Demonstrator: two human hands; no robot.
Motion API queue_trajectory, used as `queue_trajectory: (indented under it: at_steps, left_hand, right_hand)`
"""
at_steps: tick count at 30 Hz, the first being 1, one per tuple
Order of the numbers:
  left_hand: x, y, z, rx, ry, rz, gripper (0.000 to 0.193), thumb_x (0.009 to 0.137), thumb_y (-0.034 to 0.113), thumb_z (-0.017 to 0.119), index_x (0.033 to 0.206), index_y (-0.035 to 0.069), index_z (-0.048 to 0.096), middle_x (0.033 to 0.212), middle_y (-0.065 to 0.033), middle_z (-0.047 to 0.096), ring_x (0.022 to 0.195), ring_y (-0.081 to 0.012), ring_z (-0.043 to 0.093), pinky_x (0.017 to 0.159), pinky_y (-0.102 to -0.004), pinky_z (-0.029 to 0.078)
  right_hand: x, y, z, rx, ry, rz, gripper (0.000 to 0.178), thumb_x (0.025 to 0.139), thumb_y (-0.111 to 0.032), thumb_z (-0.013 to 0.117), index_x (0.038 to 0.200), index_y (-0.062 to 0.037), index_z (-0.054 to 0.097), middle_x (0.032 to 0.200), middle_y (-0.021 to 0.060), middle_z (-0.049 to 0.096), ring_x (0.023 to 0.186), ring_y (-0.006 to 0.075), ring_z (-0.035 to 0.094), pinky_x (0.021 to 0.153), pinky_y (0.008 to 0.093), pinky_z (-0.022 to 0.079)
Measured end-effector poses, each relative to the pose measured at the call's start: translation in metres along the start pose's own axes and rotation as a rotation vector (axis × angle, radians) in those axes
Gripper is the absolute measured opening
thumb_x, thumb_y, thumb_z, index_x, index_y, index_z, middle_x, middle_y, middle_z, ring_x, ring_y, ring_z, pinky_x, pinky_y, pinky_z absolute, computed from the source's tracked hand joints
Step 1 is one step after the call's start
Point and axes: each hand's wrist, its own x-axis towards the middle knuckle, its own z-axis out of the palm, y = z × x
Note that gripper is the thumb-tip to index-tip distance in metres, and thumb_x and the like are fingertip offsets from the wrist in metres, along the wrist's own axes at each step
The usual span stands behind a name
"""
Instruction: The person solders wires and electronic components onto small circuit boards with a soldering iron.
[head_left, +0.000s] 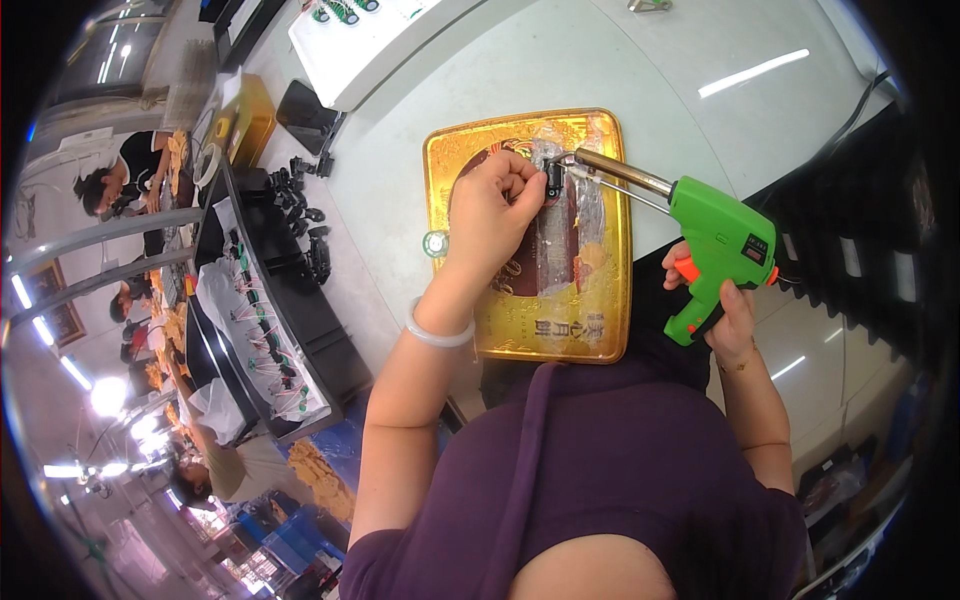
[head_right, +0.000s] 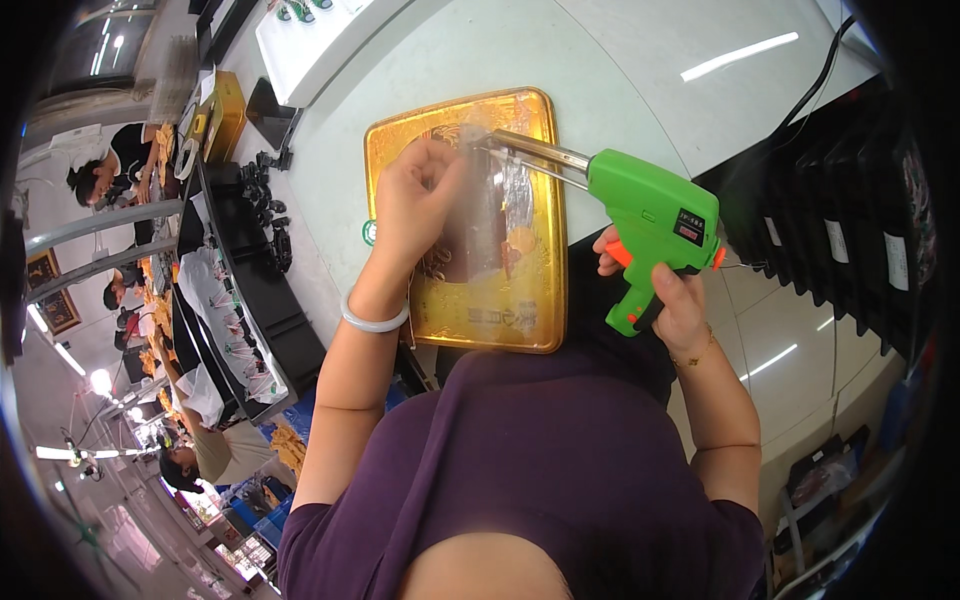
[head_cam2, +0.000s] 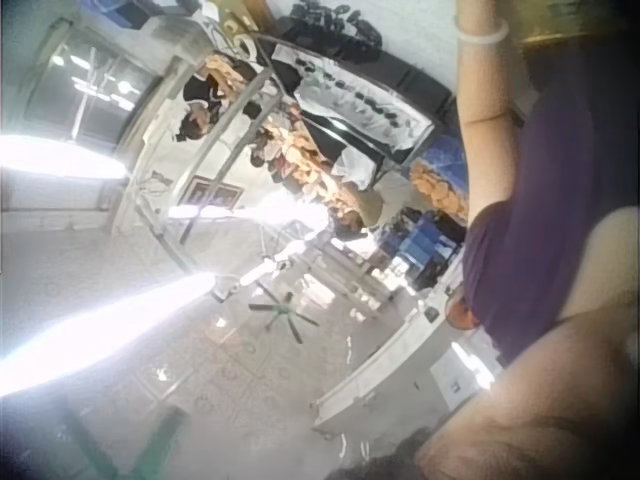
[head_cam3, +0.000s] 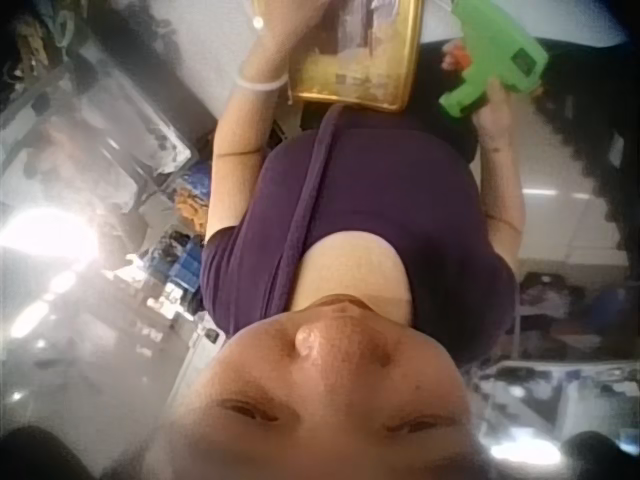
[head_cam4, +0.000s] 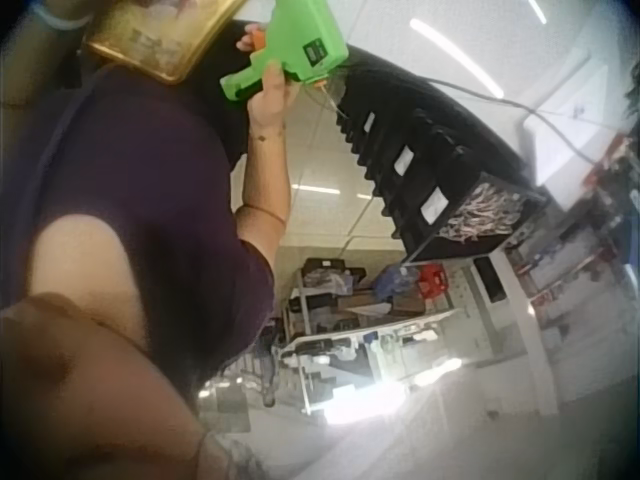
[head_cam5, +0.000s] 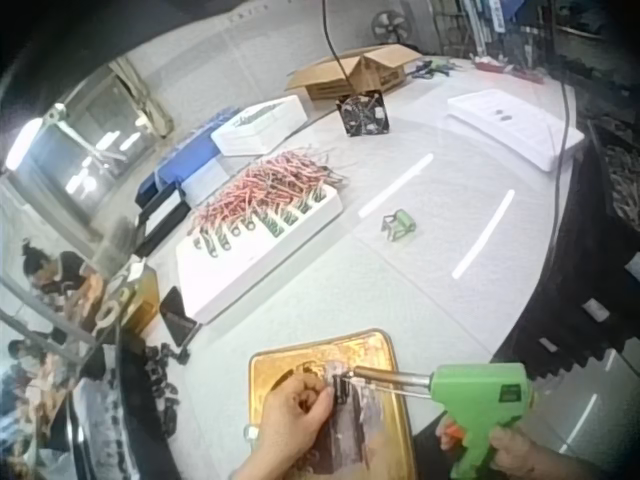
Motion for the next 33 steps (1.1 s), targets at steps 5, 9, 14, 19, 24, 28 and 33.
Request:
queue_trajectory:
  at_steps: [5,9,14,19,24,28,33]
  left_hand:
    - [-0.0004,0.0002,-0.0012,0.005,-0.005,-0.019,0.011,0.076,0.007,0.062,0.069,0.002,0.055,0.047,0.0012,0.047,0.042,-0.0054,0.037,0.043,-0.0221,0.029]
    - [0.0005,0.0036,-0.0014,0.023,-0.007,-0.020,0.011,0.076,0.007,0.062,0.069,0.002,0.055,0.047,0.0014,0.047,0.042,-0.0052,0.037,0.043,-0.0220,0.029]
    - [0.0001,0.0024,-0.0018,0.004,0.003,-0.025,0.011,0.076,0.008,0.061,0.069,0.002,0.055,0.047,0.0015,0.047,0.042,-0.0052,0.038,0.043,-0.0217,0.029]
    - [0.0002,0.0006,-0.0016,0.002,-0.001,-0.024,0.011,0.076,0.008,0.062,0.070,0.002,0.056,0.047,0.0011,0.048,0.042,-0.0053,0.038,0.042,-0.0218,0.030]
    - [0.0006,0.0022,-0.0009,0.012,0.007,-0.006,0.011,0.076,0.008,0.062,0.070,0.002,0.056,0.047,0.0007,0.048,0.042,-0.0054,0.039,0.042,-0.0219,0.030]
    - [0.0006,-0.0006,-0.0011,0.012,0.007,-0.007,0.011,0.076,0.008,0.062,0.070,0.002,0.056,0.047,0.0006,0.048,0.042,-0.0055,0.039,0.042,-0.0218,0.030]
    - [0.0008,0.0011,-0.0009,0.012,0.008,-0.007,0.011,0.076,0.007,0.062,0.070,0.002,0.055,0.048,0.0007,0.048,0.042,-0.0053,0.039,0.042,-0.0217,0.030]
  right_hand:
    - [-0.0013,0.0013,0.0022,0.006,0.011,0.008,0.054,0.084,-0.040,0.046,0.110,0.0066,0.050,0.101,0.0174,0.055,0.086,0.0191,0.056,0.077,0.0313,0.046]
    - [-0.0008,0.0029,0.0000,0.016,-0.008,-0.023,0.054,0.085,-0.041,0.045,0.111,0.0066,0.049,0.101,0.0184,0.055,0.085,0.0195,0.056,0.076,0.0313,0.047]
    - [0.0007,0.0036,-0.0009,0.067,0.007,-0.063,0.055,0.086,-0.041,0.044,0.112,0.0066,0.047,0.101,0.0201,0.054,0.084,0.0198,0.056,0.075,0.0310,0.047]
    - [0.0037,0.0031,-0.0045,0.089,0.003,-0.087,0.055,0.086,-0.042,0.042,0.112,0.0063,0.045,0.100,0.0211,0.052,0.083,0.0197,0.054,0.073,0.0310,0.047]
    - [0.0045,0.0026,-0.0051,0.103,0.025,-0.096,0.052,0.087,-0.040,0.040,0.112,0.0059,0.045,0.101,0.0219,0.052,0.082,0.0199,0.053,0.072,0.0314,0.047]
    - [0.0052,0.0020,-0.0049,0.100,0.013,-0.097,0.053,0.087,-0.040,0.040,0.112,0.0058,0.045,0.101,0.0219,0.052,0.082,0.0199,0.053,0.072,0.0312,0.047]
    - [0.0058,0.0007,-0.0039,0.111,0.027,-0.089,0.054,0.087,-0.042,0.040,0.111,0.0061,0.046,0.101,0.0214,0.052,0.083,0.0195,0.052,0.072,0.0311,0.047]
